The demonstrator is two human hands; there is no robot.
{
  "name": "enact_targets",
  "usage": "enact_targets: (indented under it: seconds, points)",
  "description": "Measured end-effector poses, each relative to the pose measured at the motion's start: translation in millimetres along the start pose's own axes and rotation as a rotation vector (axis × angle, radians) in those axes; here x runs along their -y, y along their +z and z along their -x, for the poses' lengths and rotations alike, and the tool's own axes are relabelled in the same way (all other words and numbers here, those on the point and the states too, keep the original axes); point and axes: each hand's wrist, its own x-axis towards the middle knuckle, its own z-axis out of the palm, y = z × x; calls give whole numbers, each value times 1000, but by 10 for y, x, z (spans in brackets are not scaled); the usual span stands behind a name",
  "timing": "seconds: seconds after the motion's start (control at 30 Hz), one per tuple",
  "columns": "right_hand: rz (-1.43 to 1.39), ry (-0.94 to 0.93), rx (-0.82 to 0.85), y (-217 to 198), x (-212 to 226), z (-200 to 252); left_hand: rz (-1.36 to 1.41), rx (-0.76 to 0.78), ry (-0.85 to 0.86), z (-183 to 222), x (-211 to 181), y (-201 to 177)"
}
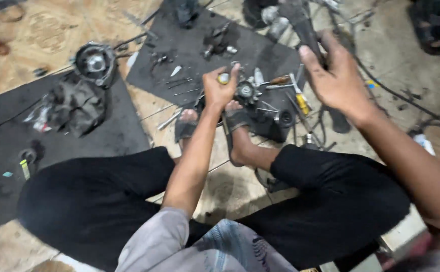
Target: Disassembling and reassembling a mechanical component, possibly an alternator, to service or install a regulator.
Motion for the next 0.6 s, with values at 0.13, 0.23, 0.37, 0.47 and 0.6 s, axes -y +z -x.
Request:
enact_targets:
  seconds: [0.13, 0.23, 0.37, 0.47, 0.6]
  points:
    - [93, 50, 63, 10, -124, -4, 30, 53, 28, -21, 57, 16]
    - [35, 43, 74, 48, -148, -20, 48, 83, 60, -10, 13, 25]
    - [84, 56, 137, 134, -141, -92, 19, 26, 28, 11, -17, 133]
    - [142, -60, 144, 228, -144, -144, 12, -6, 80, -7, -19, 174]
    - [172, -34, 205, 292, 0, -192, 36, 86, -21, -48, -14, 131]
